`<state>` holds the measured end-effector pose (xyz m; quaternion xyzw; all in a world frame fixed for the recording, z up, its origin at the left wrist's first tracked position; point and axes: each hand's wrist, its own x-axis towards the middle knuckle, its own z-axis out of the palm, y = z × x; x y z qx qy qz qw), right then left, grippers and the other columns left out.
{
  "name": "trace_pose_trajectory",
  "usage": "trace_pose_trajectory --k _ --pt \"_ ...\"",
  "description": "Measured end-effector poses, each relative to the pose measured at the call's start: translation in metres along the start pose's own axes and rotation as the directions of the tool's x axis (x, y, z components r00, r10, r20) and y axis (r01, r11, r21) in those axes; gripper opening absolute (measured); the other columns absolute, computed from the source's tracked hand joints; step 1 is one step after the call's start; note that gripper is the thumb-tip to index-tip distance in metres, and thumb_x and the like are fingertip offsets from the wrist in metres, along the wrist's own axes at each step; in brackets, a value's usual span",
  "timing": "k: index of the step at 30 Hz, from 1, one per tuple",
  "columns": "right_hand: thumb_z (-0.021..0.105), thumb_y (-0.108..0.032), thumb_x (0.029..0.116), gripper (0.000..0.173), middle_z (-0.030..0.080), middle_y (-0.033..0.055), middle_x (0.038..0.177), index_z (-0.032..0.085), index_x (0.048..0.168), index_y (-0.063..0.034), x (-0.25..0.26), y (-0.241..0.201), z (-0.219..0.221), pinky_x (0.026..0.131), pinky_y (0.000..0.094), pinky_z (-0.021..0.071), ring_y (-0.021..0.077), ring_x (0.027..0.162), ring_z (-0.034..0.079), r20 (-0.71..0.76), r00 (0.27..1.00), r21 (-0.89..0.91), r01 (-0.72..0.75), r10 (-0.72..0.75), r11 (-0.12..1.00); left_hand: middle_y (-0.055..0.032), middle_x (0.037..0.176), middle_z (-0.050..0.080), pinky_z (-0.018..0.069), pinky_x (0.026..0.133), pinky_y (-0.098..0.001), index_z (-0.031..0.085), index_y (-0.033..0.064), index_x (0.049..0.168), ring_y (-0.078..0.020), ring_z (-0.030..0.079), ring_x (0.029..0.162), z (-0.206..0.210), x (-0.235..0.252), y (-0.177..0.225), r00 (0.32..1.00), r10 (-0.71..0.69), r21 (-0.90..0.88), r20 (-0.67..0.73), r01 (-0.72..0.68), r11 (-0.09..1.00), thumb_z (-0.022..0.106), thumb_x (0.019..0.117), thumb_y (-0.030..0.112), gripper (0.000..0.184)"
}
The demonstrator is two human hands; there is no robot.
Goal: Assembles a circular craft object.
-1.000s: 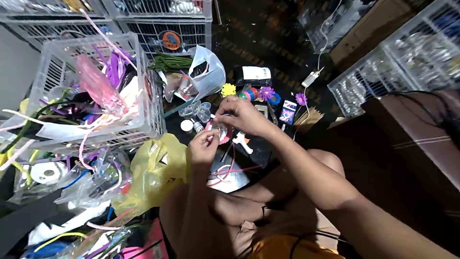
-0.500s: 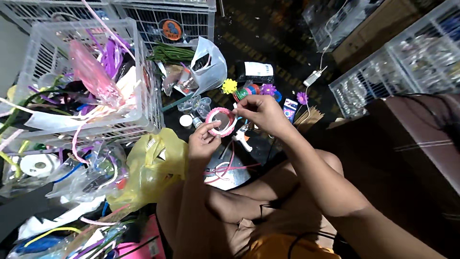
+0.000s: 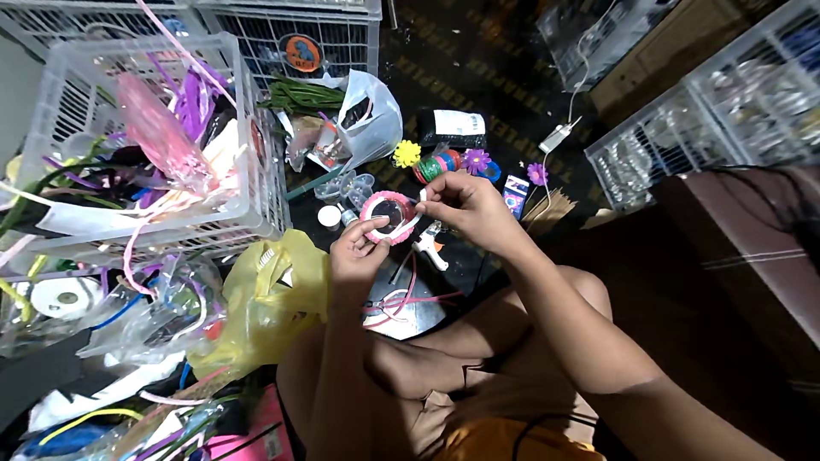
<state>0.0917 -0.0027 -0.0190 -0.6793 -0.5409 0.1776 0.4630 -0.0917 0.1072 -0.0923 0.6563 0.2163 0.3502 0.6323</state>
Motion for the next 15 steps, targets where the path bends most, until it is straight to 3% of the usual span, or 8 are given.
trace_pose_trajectory --k 4,8,11,15 --pt "0.070 -0.010 0.0949 0.007 0.065 -0.0042 0.080 0.066 0.099 -0.0061 -0.011 0.008 0.000 0.064 0.0158 0.0506 -0.0007 0.068 0.059 -0.066 0.997 0.116 -0.041 0.049 0.992 -0.0094 0.127 0.066 0.0609 0.090 -0.0315 0.070 -0.0001 0.119 -0.0156 0.069 0.106 -0.001 0.001 0.000 1.000 0.015 -0.049 -0.023 -0.016 0.999 0.069 0.0880 -0.009 0.032" --pt "0.066 -0.008 0.0961 0.005 0.064 -0.0019 0.079 0.066 0.101 -0.0070 -0.030 0.010 0.007 0.053 0.0149 0.0475 0.0015 0.059 0.055 -0.051 0.997 0.195 -0.053 0.064 0.979 -0.0088 0.125 0.066 0.0609 0.089 -0.0305 0.070 0.0006 0.119 -0.0147 0.069 0.105 -0.001 0.000 -0.001 1.000 0.001 -0.062 -0.017 -0.002 0.998 0.069 0.0875 -0.009 0.033" --pt "0.066 -0.008 0.0960 0.009 0.069 0.0010 0.097 0.070 0.103 -0.0040 -0.034 0.015 0.010 0.063 0.0170 0.0507 0.0019 0.071 0.058 0.019 1.000 0.145 -0.001 -0.002 0.989 -0.0087 0.125 0.065 0.0611 0.088 -0.0292 0.070 0.0007 0.119 -0.0135 0.069 0.105 0.001 -0.001 0.000 1.000 -0.013 -0.027 0.011 0.014 1.000 0.068 0.0878 -0.008 0.032" --pt "0.071 -0.012 0.0940 0.012 0.071 0.0065 0.103 0.077 0.103 -0.0057 -0.036 0.016 0.015 0.077 0.0253 0.0580 0.0096 0.087 0.067 0.052 0.995 -0.149 0.092 -0.085 0.985 -0.0104 0.126 0.064 0.0605 0.088 -0.0279 0.069 0.0001 0.119 -0.0124 0.068 0.106 0.005 0.000 0.002 0.999 -0.038 0.035 0.037 0.037 0.999 0.069 0.0896 -0.007 0.030"
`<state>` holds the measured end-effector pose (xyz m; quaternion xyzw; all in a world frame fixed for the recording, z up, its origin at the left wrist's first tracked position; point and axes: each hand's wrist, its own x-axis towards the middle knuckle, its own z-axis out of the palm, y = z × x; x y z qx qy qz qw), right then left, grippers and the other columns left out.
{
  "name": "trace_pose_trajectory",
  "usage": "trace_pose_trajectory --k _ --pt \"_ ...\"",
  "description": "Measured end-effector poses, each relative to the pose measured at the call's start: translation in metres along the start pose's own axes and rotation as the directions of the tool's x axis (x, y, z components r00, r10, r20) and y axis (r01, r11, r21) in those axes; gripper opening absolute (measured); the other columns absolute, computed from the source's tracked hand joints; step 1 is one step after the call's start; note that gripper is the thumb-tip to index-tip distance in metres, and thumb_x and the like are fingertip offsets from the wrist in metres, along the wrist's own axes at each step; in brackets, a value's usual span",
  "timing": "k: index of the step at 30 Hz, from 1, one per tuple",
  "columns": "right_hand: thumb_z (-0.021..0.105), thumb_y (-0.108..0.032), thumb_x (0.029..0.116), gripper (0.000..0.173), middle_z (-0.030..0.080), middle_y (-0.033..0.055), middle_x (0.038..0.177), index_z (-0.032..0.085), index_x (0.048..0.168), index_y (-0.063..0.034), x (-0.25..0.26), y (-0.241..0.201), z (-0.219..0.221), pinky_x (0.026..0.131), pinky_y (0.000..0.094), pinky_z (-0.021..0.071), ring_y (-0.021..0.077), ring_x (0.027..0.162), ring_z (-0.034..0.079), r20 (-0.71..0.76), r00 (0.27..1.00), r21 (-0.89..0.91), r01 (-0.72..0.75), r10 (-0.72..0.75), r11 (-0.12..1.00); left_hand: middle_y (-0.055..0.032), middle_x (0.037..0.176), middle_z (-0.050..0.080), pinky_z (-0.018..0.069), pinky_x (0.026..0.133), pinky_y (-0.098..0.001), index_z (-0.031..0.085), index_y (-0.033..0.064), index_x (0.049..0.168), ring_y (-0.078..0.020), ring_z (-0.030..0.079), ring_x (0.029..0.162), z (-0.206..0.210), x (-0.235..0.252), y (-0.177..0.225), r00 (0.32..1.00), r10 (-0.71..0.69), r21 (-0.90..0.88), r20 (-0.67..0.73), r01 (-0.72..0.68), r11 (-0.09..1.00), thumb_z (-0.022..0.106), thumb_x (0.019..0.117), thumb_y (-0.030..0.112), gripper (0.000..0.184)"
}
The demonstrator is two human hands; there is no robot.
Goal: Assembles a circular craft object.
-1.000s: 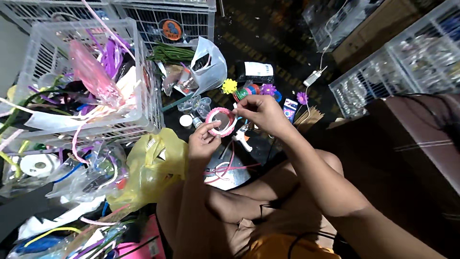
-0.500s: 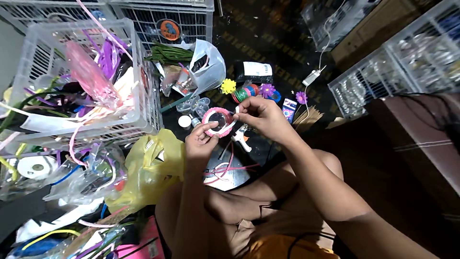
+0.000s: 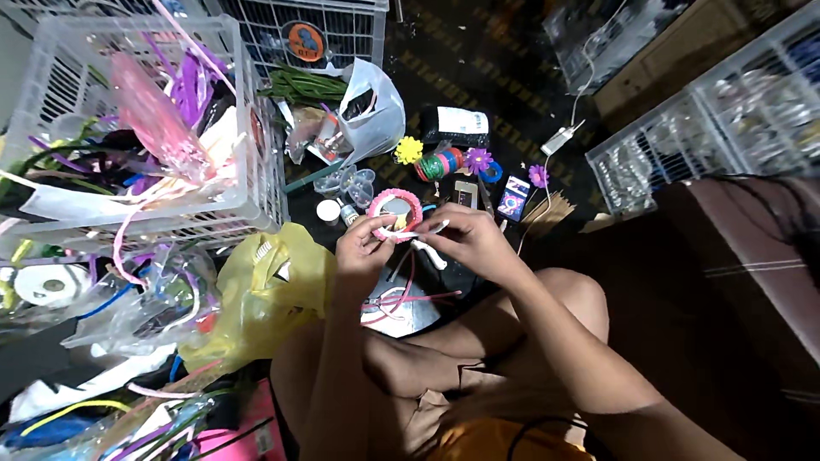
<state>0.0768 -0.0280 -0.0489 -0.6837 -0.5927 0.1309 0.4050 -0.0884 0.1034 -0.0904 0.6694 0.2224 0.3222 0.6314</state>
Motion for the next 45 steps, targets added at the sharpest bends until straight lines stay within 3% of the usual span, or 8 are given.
trace_pose_trajectory --k 4,10,14,20,30,34,40,45 --pt "0.071 -0.008 0.0915 0.014 0.072 0.0098 0.100 0.079 0.104 -0.0063 -0.002 0.000 0.009 0.086 0.0385 0.0581 0.0227 0.096 0.069 0.033 0.995 -0.220 0.096 -0.091 0.971 -0.0111 0.127 0.064 0.0610 0.086 -0.0285 0.070 0.0019 0.119 -0.0130 0.068 0.108 0.001 0.000 -0.001 1.000 0.000 0.090 0.030 -0.002 0.996 0.069 0.0915 -0.004 0.029" --pt "0.071 -0.007 0.0891 0.011 0.068 0.0117 0.095 0.077 0.098 -0.0057 0.002 0.002 0.009 0.080 0.0394 0.0575 0.0278 0.092 0.066 0.138 0.966 -0.384 0.254 -0.217 0.888 -0.0107 0.121 0.065 0.0621 0.079 -0.0275 0.072 0.0035 0.115 -0.0120 0.070 0.097 0.002 0.000 -0.001 1.000 -0.001 0.113 0.018 -0.001 0.994 0.069 0.0904 -0.004 0.026" --pt "0.067 -0.007 0.0920 0.014 0.066 0.0107 0.098 0.077 0.102 -0.0074 0.007 0.001 0.004 0.082 0.0395 0.0572 0.0270 0.094 0.065 0.215 0.959 -0.372 0.256 -0.185 0.892 -0.0102 0.118 0.066 0.0621 0.076 -0.0264 0.072 0.0033 0.114 -0.0115 0.070 0.095 0.003 -0.001 -0.002 1.000 0.004 0.101 0.018 -0.006 0.995 0.069 0.0895 -0.007 0.027" --pt "0.066 -0.006 0.0941 0.013 0.065 0.0127 0.099 0.076 0.101 -0.0054 0.012 -0.001 0.001 0.085 0.0401 0.0565 0.0279 0.095 0.065 0.238 0.961 -0.325 0.217 -0.143 0.920 -0.0125 0.120 0.065 0.0608 0.084 -0.0293 0.070 0.0011 0.117 -0.0143 0.069 0.101 0.004 0.001 -0.003 0.999 -0.036 0.089 0.025 0.033 0.995 0.070 0.0912 -0.004 0.026" --pt "0.066 -0.002 0.0937 0.015 0.063 0.0124 0.100 0.075 0.104 -0.0052 0.019 -0.005 -0.001 0.087 0.0403 0.0553 0.0280 0.098 0.063 0.324 0.938 -0.298 0.227 -0.125 0.927 -0.0130 0.117 0.065 0.0620 0.078 -0.0278 0.071 -0.0007 0.112 -0.0129 0.070 0.093 0.006 0.001 -0.002 1.000 -0.030 0.121 0.004 0.029 0.992 0.073 0.0874 -0.007 0.026" --pt "0.065 -0.005 0.0966 0.013 0.068 0.0127 0.105 0.073 0.106 -0.0029 0.020 -0.011 -0.005 0.090 0.0395 0.0572 0.0247 0.097 0.067 0.240 0.967 -0.221 0.145 -0.091 0.964 -0.0132 0.119 0.066 0.0621 0.078 -0.0283 0.071 0.0005 0.112 -0.0134 0.070 0.095 0.006 0.001 -0.003 1.000 -0.029 0.137 0.008 0.028 0.990 0.073 0.0873 -0.005 0.025" --pt "0.071 -0.010 0.0956 0.019 0.069 0.0073 0.089 0.063 0.112 -0.0043 0.019 -0.016 -0.008 0.066 0.0327 0.0588 0.0153 0.072 0.068 0.056 0.998 -0.180 0.025 -0.015 0.983 -0.0109 0.117 0.065 0.0622 0.075 -0.0270 0.072 0.0024 0.113 -0.0115 0.070 0.091 0.006 0.001 -0.003 0.998 -0.069 0.124 -0.009 0.070 0.990 0.075 0.0867 -0.004 0.027" --pt "0.070 -0.008 0.0953 0.008 0.071 0.0089 0.087 0.069 0.100 -0.0025 0.023 -0.010 -0.004 0.070 0.0322 0.0580 0.0163 0.074 0.068 0.027 0.998 -0.182 0.055 -0.051 0.982 -0.0110 0.117 0.066 0.0619 0.077 -0.0258 0.071 0.0012 0.110 -0.0106 0.070 0.093 0.006 0.001 -0.004 0.999 -0.035 0.100 -0.006 0.036 0.994 0.074 0.0850 -0.006 0.026"
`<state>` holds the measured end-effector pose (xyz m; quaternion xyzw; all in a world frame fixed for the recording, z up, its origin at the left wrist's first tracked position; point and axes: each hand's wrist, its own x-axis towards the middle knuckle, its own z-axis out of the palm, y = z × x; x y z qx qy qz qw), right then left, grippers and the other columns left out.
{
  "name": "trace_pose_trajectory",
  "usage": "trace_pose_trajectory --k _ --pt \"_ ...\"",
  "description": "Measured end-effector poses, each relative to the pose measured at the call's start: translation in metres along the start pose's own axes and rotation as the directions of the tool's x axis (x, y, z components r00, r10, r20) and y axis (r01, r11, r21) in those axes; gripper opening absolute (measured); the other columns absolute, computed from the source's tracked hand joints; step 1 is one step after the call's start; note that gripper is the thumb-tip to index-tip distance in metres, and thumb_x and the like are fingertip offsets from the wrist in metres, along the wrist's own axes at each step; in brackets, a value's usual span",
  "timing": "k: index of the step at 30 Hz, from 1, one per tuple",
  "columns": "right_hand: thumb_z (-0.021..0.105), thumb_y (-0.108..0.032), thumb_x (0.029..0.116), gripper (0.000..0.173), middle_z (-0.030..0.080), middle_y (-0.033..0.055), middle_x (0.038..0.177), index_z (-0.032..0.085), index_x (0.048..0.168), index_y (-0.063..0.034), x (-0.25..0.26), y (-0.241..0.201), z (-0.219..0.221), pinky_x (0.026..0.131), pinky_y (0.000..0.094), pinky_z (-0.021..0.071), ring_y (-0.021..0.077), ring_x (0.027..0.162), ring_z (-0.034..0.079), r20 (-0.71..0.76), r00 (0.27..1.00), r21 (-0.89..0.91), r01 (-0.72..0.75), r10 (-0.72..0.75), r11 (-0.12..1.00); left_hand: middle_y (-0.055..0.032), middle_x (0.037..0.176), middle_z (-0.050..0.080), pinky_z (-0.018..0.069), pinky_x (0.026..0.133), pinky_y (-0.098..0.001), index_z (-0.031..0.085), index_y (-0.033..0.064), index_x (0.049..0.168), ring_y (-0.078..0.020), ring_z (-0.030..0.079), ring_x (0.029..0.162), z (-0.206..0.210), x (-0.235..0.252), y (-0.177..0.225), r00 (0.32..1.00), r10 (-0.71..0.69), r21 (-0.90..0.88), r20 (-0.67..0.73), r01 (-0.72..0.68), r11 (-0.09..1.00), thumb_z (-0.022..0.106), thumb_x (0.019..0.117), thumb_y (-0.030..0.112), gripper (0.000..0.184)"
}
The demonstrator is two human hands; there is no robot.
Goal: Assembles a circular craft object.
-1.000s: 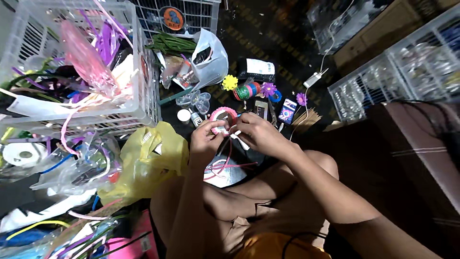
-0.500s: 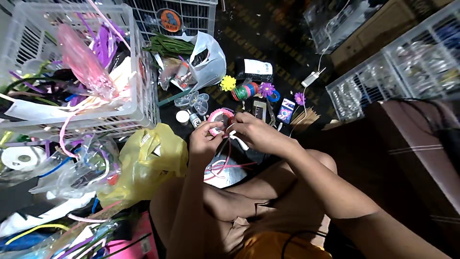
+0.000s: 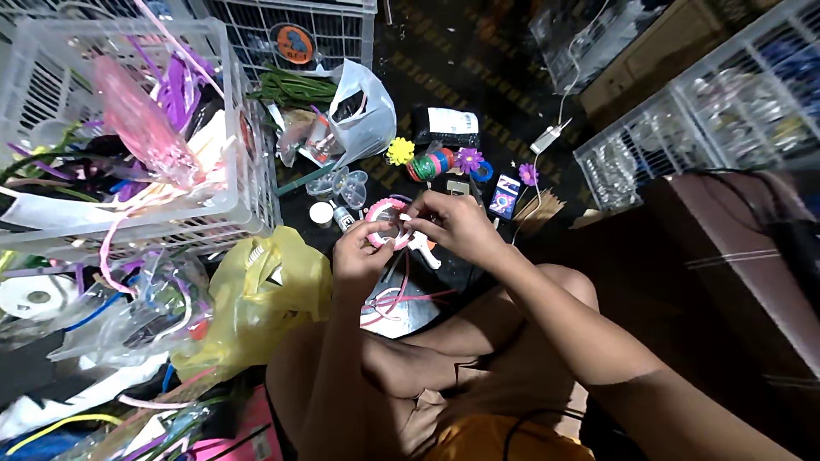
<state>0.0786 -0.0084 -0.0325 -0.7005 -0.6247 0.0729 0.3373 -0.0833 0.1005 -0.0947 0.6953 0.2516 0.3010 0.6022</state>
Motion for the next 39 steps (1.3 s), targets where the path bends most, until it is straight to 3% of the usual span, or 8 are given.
trace_pose_trajectory --k 2,6,11,21,30,39 --pt "0.070 -0.008 0.0947 0.006 0.070 0.0079 0.087 0.070 0.098 -0.0036 -0.001 0.004 0.002 0.070 0.0309 0.0576 0.0155 0.074 0.067 -0.018 0.999 -0.009 0.041 -0.041 0.999 -0.0105 0.117 0.066 0.0620 0.076 -0.0258 0.071 0.0014 0.110 -0.0106 0.070 0.091 0.000 0.000 0.000 1.000 -0.010 -0.005 -0.001 0.010 1.000 0.074 0.0851 -0.006 0.026" --pt "0.071 -0.008 0.0928 0.005 0.071 0.0089 0.093 0.073 0.094 -0.0038 0.001 0.010 0.004 0.081 0.0332 0.0557 0.0201 0.087 0.067 -0.033 0.997 0.005 0.066 -0.066 0.998 -0.0091 0.116 0.066 0.0618 0.074 -0.0245 0.072 0.0022 0.109 -0.0092 0.070 0.088 0.001 -0.001 0.002 1.000 -0.023 -0.013 -0.010 0.023 1.000 0.074 0.0850 -0.006 0.026" --pt "0.072 -0.010 0.0927 0.005 0.071 0.0068 0.089 0.073 0.092 -0.0052 0.001 0.014 0.004 0.079 0.0322 0.0549 0.0179 0.085 0.066 -0.030 0.999 0.043 0.042 -0.041 0.998 -0.0074 0.114 0.067 0.0619 0.074 -0.0247 0.072 0.0035 0.107 -0.0091 0.070 0.088 0.002 0.000 -0.001 1.000 -0.012 -0.029 -0.025 0.011 1.000 0.079 0.0839 -0.002 0.024" --pt "0.067 -0.012 0.0970 0.012 0.073 0.0080 0.091 0.074 0.096 -0.0030 0.011 0.014 -0.002 0.087 0.0356 0.0546 0.0170 0.088 0.069 0.101 0.994 0.085 0.039 -0.047 0.996 -0.0074 0.115 0.066 0.0619 0.074 -0.0271 0.069 0.0047 0.105 -0.0099 0.069 0.088 0.003 0.001 -0.004 0.999 -0.021 0.005 -0.047 0.021 1.000 0.080 0.0819 -0.001 0.026" --pt "0.071 -0.014 0.0951 0.011 0.070 0.0085 0.100 0.077 0.097 -0.0058 0.016 0.023 0.000 0.087 0.0353 0.0551 0.0180 0.096 0.066 0.078 0.995 0.099 0.054 -0.062 0.994 -0.0072 0.113 0.067 0.0624 0.073 -0.0272 0.070 0.0044 0.105 -0.0103 0.070 0.086 0.002 0.001 -0.003 0.998 -0.025 -0.039 -0.049 0.023 0.999 0.079 0.0804 -0.005 0.028" --pt "0.073 -0.018 0.0939 0.012 0.066 0.0079 0.102 0.078 0.099 -0.0078 0.012 0.032 0.003 0.078 0.0271 0.0555 0.0119 0.088 0.064 0.031 0.999 0.139 0.028 -0.033 0.990 -0.0068 0.113 0.066 0.0624 0.075 -0.0265 0.070 0.0044 0.104 -0.0099 0.070 0.089 0.004 0.000 0.000 0.998 -0.001 -0.021 -0.065 0.000 1.000 0.079 0.0807 -0.004 0.027"
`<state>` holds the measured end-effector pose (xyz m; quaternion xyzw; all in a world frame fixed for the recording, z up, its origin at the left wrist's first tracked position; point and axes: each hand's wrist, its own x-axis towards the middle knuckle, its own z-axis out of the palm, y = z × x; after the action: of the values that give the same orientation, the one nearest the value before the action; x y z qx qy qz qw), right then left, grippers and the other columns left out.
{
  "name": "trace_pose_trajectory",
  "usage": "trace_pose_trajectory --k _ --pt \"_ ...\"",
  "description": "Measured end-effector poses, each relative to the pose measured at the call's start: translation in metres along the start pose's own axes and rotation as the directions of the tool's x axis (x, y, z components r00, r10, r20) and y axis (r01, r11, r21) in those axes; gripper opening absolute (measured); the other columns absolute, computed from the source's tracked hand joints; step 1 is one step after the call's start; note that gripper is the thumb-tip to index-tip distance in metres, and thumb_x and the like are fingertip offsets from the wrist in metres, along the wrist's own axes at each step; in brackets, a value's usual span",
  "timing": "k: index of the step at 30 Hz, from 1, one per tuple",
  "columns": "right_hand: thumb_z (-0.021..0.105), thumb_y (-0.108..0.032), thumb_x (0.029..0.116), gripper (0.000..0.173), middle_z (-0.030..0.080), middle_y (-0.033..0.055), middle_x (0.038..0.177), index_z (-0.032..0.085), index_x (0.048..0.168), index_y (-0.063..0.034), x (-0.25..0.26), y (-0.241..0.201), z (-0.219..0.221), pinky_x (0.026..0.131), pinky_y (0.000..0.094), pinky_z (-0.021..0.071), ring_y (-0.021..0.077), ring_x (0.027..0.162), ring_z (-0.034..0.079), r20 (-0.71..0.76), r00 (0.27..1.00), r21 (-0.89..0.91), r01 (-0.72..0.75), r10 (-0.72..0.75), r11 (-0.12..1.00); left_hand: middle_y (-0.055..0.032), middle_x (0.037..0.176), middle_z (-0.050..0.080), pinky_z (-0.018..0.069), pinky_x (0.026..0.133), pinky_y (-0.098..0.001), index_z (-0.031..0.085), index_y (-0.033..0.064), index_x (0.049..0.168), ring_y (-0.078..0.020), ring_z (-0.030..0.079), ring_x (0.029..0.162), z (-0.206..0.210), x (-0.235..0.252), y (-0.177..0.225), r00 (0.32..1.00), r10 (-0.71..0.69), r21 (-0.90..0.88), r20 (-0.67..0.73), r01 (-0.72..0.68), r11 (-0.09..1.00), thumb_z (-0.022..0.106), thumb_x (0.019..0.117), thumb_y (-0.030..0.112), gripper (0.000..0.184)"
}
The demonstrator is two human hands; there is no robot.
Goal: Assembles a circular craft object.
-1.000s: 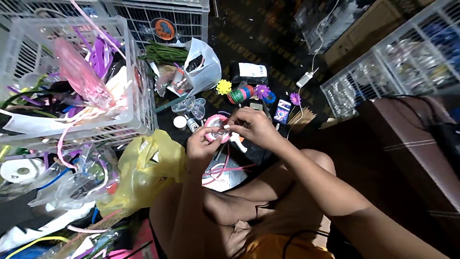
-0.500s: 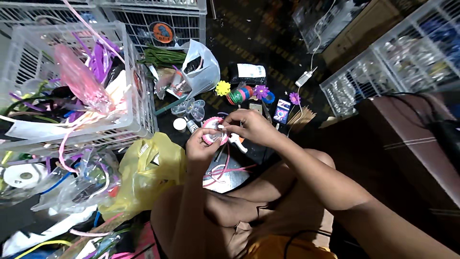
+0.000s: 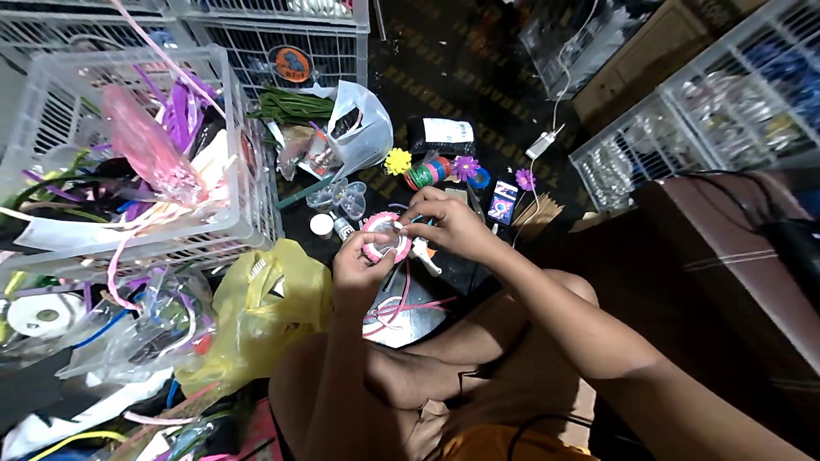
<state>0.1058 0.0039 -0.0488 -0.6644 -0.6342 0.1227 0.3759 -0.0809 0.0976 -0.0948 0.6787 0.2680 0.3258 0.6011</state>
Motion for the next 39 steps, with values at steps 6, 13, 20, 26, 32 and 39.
trace_pose_trajectory --k 6,13,20,26,32,39 --pt "0.076 -0.011 0.0912 0.009 0.064 0.0082 0.105 0.077 0.098 -0.0063 -0.012 0.001 0.007 0.075 0.0234 0.0568 0.0105 0.088 0.064 -0.102 0.994 0.043 -0.028 0.032 0.999 -0.0077 0.111 0.066 0.0614 0.080 -0.0267 0.072 0.0044 0.102 -0.0106 0.069 0.095 0.005 -0.002 0.001 0.996 0.090 0.125 -0.025 -0.086 0.988 0.081 0.0802 0.000 0.024" --pt "0.076 -0.013 0.0913 0.008 0.064 0.0073 0.104 0.078 0.098 -0.0086 -0.012 0.004 0.014 0.080 0.0266 0.0556 0.0125 0.093 0.063 -0.139 0.990 -0.058 0.007 -0.015 0.998 -0.0078 0.110 0.067 0.0616 0.081 -0.0269 0.072 0.0045 0.101 -0.0105 0.069 0.095 0.006 -0.002 -0.001 0.994 0.106 0.113 -0.016 -0.104 0.988 0.081 0.0795 -0.001 0.024" --pt "0.076 -0.013 0.0906 0.007 0.063 0.0083 0.104 0.077 0.097 -0.0093 -0.012 0.003 0.018 0.078 0.0283 0.0554 0.0142 0.092 0.062 -0.161 0.987 -0.058 -0.036 0.027 0.998 -0.0079 0.111 0.066 0.0608 0.082 -0.0264 0.072 0.0040 0.102 -0.0106 0.068 0.097 0.008 -0.002 -0.002 0.994 0.106 0.114 -0.015 -0.104 0.988 0.081 0.0804 0.000 0.024" --pt "0.075 -0.013 0.0918 0.015 0.064 0.0090 0.109 0.071 0.106 -0.0070 -0.011 -0.006 0.016 0.068 0.0284 0.0549 0.0138 0.082 0.062 -0.168 0.974 0.062 -0.142 0.150 0.988 -0.0076 0.110 0.066 0.0613 0.082 -0.0257 0.071 0.0027 0.102 -0.0101 0.068 0.097 0.010 -0.003 -0.001 0.992 0.117 0.064 -0.049 -0.114 0.991 0.079 0.0805 -0.001 0.023" --pt "0.061 -0.016 0.1028 0.024 0.071 0.0054 0.094 0.062 0.124 -0.0053 -0.017 -0.018 0.018 0.065 0.0258 0.0548 0.0099 0.076 0.066 -0.137 0.873 0.490 -0.352 0.469 0.798 -0.0069 0.108 0.066 0.0613 0.078 -0.0241 0.071 0.0019 0.100 -0.0088 0.068 0.092 0.015 -0.002 -0.002 0.981 0.117 -0.036 -0.157 -0.124 0.992 0.078 0.0792 -0.003 0.022" --pt "0.069 -0.007 0.0962 0.025 0.071 0.0031 0.085 0.063 0.120 -0.0029 -0.022 -0.035 0.042 0.065 0.0254 0.0550 0.0082 0.069 0.064 -0.046 0.815 0.630 -0.425 0.577 0.650 -0.0057 0.106 0.067 0.0627 0.078 -0.0271 0.069 0.0028 0.099 -0.0108 0.069 0.092 0.017 -0.003 -0.007 0.969 0.152 -0.100 -0.194 -0.173 0.980 0.077 0.0792 -0.003 0.022"
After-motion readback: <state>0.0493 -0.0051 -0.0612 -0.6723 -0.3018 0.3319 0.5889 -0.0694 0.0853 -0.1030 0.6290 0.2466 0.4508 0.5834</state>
